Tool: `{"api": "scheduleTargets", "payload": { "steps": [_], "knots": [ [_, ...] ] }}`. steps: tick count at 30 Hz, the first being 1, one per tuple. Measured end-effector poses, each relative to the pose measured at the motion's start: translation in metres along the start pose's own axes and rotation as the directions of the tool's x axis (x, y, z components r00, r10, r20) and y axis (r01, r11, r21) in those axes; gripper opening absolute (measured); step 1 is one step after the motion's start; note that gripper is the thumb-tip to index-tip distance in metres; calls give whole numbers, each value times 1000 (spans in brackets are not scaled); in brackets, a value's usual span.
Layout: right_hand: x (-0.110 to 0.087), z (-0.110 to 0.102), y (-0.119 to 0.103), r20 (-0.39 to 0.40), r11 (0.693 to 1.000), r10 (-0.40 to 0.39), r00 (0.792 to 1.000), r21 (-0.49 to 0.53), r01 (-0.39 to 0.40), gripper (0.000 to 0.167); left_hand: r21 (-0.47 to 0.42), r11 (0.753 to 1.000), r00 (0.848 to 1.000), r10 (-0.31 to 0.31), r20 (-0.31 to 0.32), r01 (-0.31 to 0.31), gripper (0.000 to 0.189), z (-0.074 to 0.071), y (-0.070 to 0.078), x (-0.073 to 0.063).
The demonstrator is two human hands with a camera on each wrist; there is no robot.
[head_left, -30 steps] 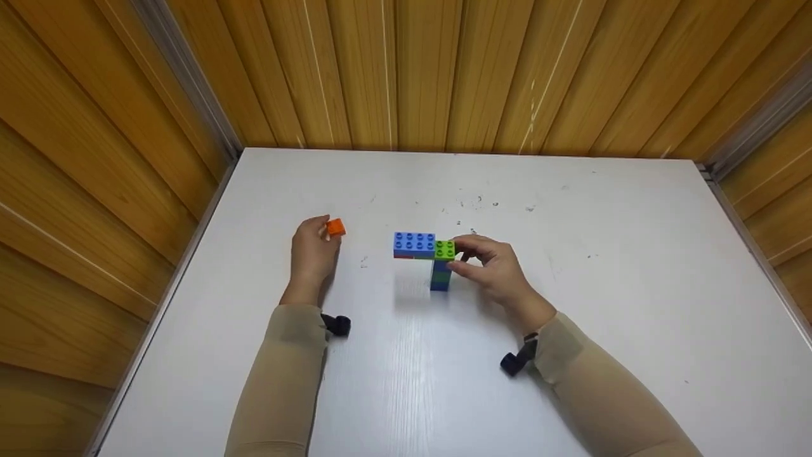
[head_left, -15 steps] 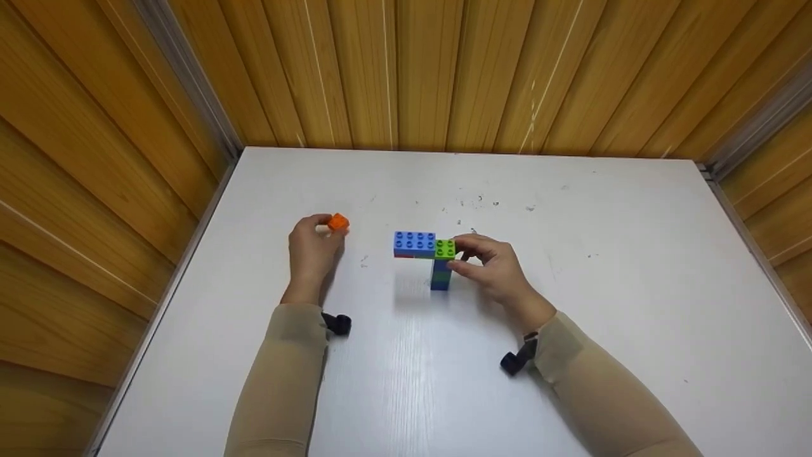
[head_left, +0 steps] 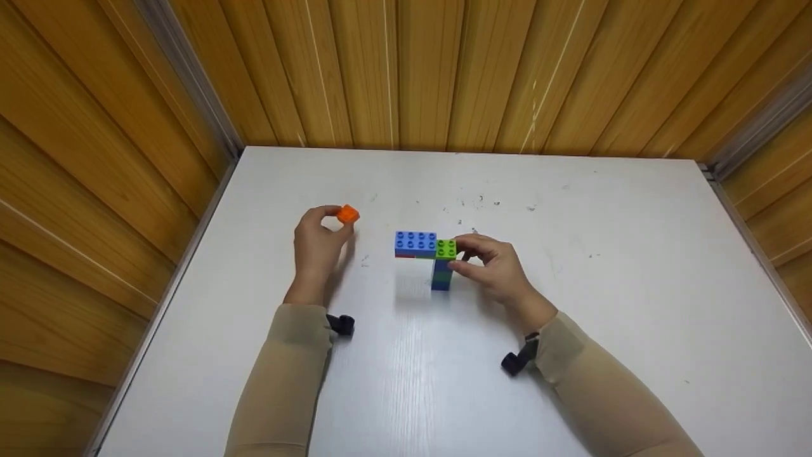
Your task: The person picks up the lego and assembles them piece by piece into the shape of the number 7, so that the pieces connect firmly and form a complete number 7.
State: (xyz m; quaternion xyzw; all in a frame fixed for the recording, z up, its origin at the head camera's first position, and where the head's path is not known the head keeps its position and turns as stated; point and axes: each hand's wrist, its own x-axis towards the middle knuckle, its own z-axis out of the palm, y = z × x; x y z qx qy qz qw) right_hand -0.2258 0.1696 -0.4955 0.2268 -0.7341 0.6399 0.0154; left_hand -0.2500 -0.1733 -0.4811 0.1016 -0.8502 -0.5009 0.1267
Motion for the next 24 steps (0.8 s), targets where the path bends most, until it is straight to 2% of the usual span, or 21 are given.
{"api": "scheduleTargets", "payload": {
  "steps": [7, 12, 16, 19, 24],
  "knots": [
    [1, 0, 0, 5, 1000, -11, 1000, 1, 11, 38, -13, 1000, 1000, 9, 10, -9, 39, 0, 15, -7],
    [-1, -1, 0, 2, 1000, -12, 1000, -4, 12, 37, -77, 997, 999, 10, 33, -7, 39, 0, 33, -13],
    [-3, 0, 0, -6, 1000, -29, 1000, 10, 29, 36, -115, 988, 992, 106, 65, -98, 39, 0, 53, -21],
    [-5, 0, -1, -11, 999, -40, 999, 18, 40, 35, -125, 975, 976, 194, 94, -182, 38, 2, 68, -30],
    [-6, 0, -1, -9, 1000, -10, 1000, 9, 10, 37, -135, 954, 951, 285, 124, -268, 35, 7, 91, -44]
  ]
}}
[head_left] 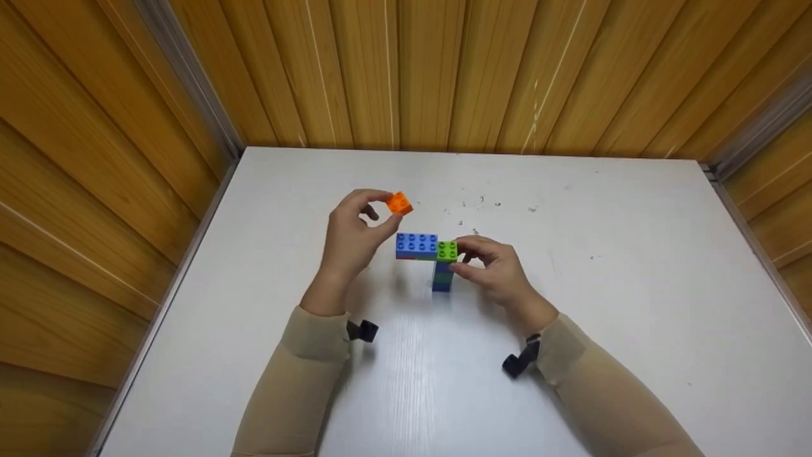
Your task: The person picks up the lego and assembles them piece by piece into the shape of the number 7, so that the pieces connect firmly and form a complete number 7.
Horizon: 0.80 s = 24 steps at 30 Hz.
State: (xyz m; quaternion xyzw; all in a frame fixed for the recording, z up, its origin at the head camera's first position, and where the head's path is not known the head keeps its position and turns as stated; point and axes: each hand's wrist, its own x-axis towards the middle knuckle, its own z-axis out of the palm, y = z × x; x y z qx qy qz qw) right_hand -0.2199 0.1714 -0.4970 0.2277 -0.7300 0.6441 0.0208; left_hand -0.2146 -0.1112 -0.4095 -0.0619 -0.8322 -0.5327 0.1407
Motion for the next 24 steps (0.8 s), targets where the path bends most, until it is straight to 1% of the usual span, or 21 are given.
{"api": "scheduleTargets", "payload": {
  "steps": [2, 6, 11, 15, 18, 24],
  "knots": [
    [0, -1, -1, 0, 1000, 10, 1000, -6, -10, 38, 6, 1000, 1000, 29, 10, -29, 34, 4, 9, -1],
    [0, -1, -1, -2, 1000, 3, 1000, -14, -3, 38, 3, 997, 996, 83, 21, -83, 34, 9, 26, -2],
    [0, 0, 1, 9, 1000, -4, 1000, -29, 5, 37, -21, 990, 989, 139, 46, -138, 34, 12, 40, -6],
    [-1, 2, 1, 24, 999, -7, 1000, -38, 8, 37, -16, 985, 984, 170, 61, -169, 33, 13, 44, -11],
    [-1, 4, 0, 31, 999, -9, 999, -43, 10, 36, 14, 985, 982, 168, 81, -170, 33, 13, 46, -14],
    [0, 2, -2, 27, 999, -30, 999, -44, 31, 36, 63, 982, 976, 165, 143, -176, 32, 15, 40, -16]
  ]
}}
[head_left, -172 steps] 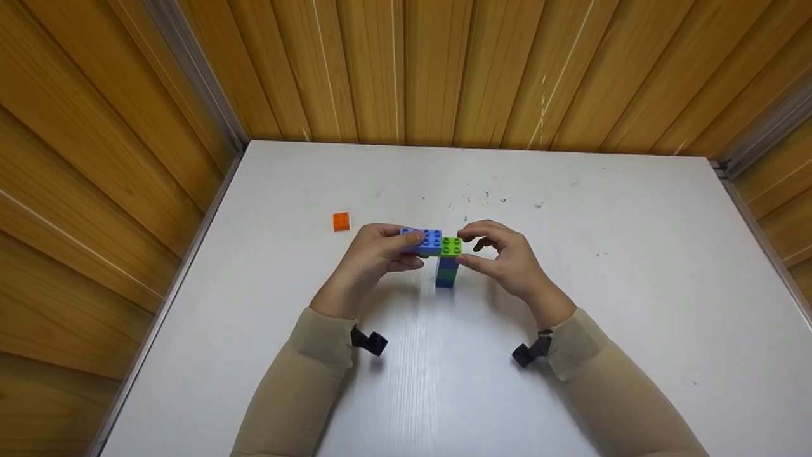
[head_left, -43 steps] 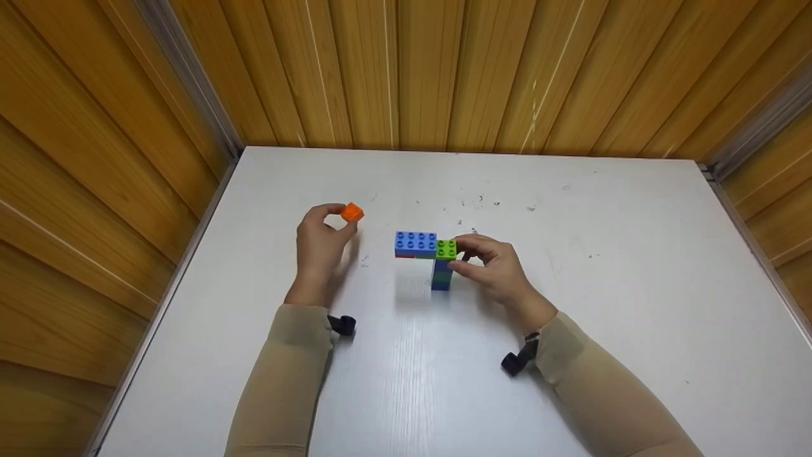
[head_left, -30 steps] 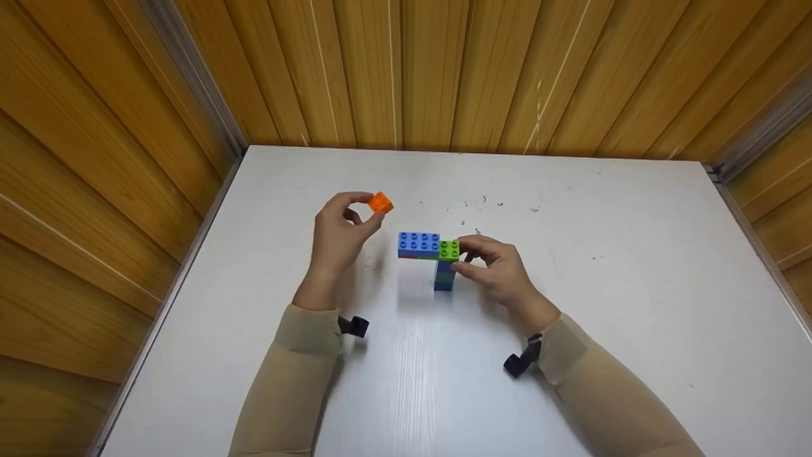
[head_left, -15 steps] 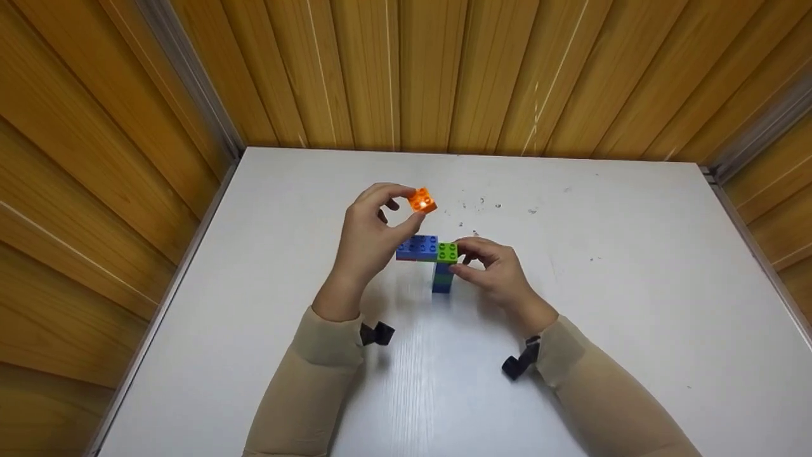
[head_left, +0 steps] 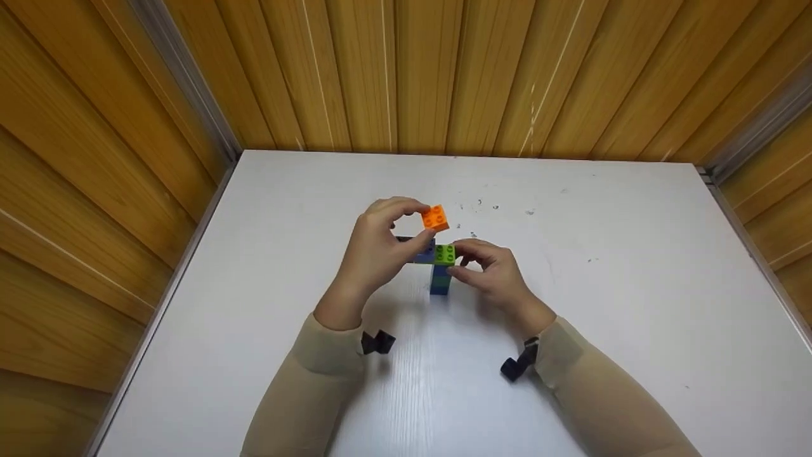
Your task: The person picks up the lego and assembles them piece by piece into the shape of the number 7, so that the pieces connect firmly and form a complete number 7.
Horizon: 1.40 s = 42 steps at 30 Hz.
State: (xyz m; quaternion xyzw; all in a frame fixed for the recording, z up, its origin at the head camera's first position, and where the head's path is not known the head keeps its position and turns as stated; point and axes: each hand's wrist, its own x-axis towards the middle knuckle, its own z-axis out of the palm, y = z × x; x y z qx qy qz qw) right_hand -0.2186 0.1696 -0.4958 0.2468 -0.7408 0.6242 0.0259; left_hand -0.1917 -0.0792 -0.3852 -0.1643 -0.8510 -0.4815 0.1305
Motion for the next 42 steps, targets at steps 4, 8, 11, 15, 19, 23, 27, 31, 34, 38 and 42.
{"api": "scheduleTargets", "payload": {
  "steps": [4, 8, 11, 15, 19, 23, 27, 31, 34, 38, 42],
  "knots": [
    [0, -1, 0, -1, 1000, -12, 1000, 1, 12, 36, 20, 1000, 999, -2, 32, 1, 33, 4, -2, 0],
    [1, -1, 2, -1, 999, -36, 999, 13, 36, 37, 43, 999, 998, 15, 68, -18, 33, 8, -3, 1],
    [1, -1, 3, 7, 998, -57, 998, 27, 57, 37, 58, 998, 996, 28, 90, -33, 32, 11, -3, 1],
    [2, -2, 4, 18, 997, -75, 997, 31, 75, 38, 72, 996, 993, 48, 112, -56, 32, 12, -3, 0],
    [2, -2, 4, 11, 997, -78, 997, 26, 77, 38, 82, 992, 986, 86, 145, -98, 32, 15, -5, 0],
    [1, -3, 3, 11, 997, -70, 997, 13, 70, 38, 85, 989, 979, 104, 174, -120, 32, 16, -8, 0],
    [1, -3, 3, 15, 996, -82, 996, 16, 82, 38, 78, 988, 974, 119, 192, -136, 32, 17, -10, 0],
    [1, -3, 4, 19, 995, -99, 995, 19, 99, 40, 84, 985, 968, 130, 215, -151, 30, 16, -11, 1],
    [1, -3, 4, 19, 995, -102, 995, 9, 102, 40, 86, 986, 964, 121, 236, -145, 30, 16, -12, 1],
    [0, -3, 2, 15, 995, -97, 995, -3, 97, 42, 82, 987, 961, 113, 253, -137, 30, 16, -14, 1],
    [0, -3, 1, 11, 997, -83, 997, -10, 83, 42, 81, 987, 959, 112, 261, -137, 31, 16, -13, 1]
  ]
}}
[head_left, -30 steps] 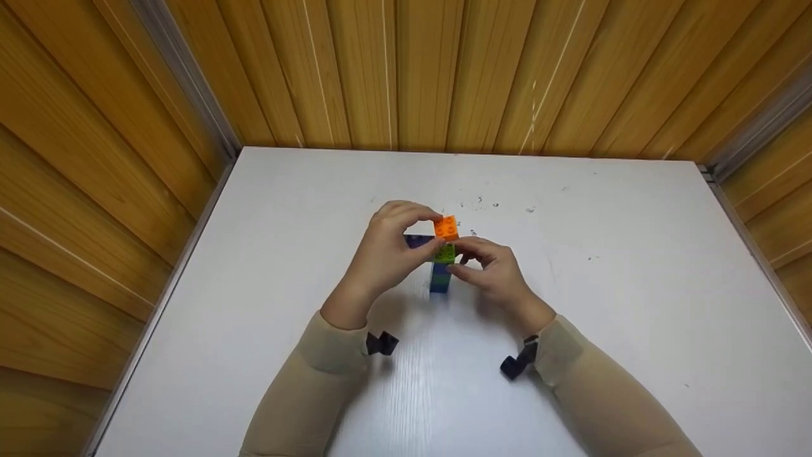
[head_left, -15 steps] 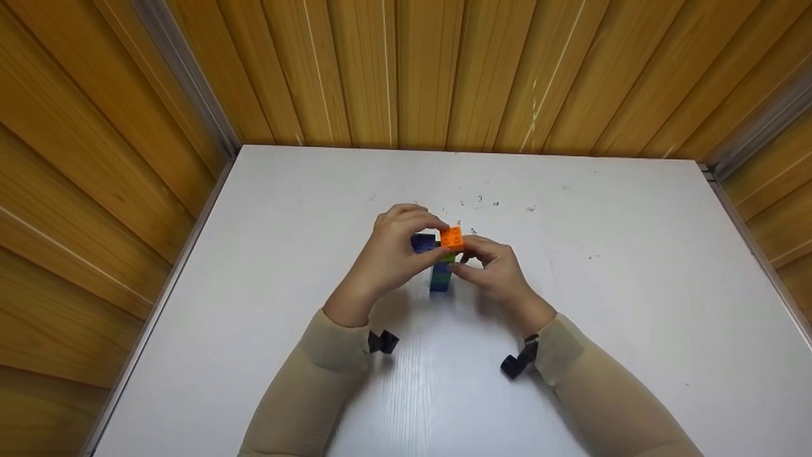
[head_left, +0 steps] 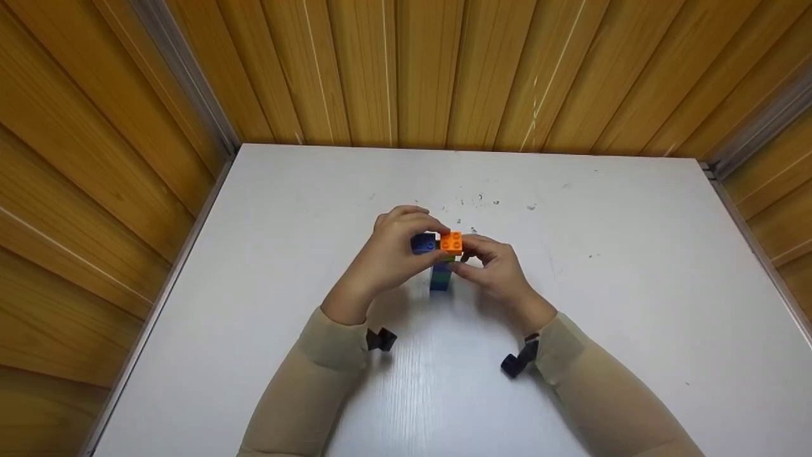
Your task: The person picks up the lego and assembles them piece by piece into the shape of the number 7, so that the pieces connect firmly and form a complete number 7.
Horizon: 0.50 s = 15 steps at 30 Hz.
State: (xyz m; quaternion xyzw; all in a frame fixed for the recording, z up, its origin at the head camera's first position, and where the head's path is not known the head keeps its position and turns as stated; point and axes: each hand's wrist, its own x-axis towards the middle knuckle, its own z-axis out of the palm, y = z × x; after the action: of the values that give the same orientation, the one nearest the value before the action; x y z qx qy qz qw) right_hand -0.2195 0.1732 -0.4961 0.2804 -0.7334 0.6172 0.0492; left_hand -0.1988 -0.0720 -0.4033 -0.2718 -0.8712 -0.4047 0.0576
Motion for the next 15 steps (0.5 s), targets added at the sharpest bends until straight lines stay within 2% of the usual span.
{"api": "scheduleTargets", "payload": {
  "steps": [8, 15],
  "knots": [
    [-1, 0, 0, -4, 1000, 12, 1000, 4, -12, 39, 9, 1000, 1000, -5, 21, 5, 31, 1, 1, 0],
    [-1, -1, -1, 4, 1000, 2, 1000, 14, -2, 42, 6, 1000, 1000, -1, 10, 1, 31, -1, 1, -1]
  ]
}}
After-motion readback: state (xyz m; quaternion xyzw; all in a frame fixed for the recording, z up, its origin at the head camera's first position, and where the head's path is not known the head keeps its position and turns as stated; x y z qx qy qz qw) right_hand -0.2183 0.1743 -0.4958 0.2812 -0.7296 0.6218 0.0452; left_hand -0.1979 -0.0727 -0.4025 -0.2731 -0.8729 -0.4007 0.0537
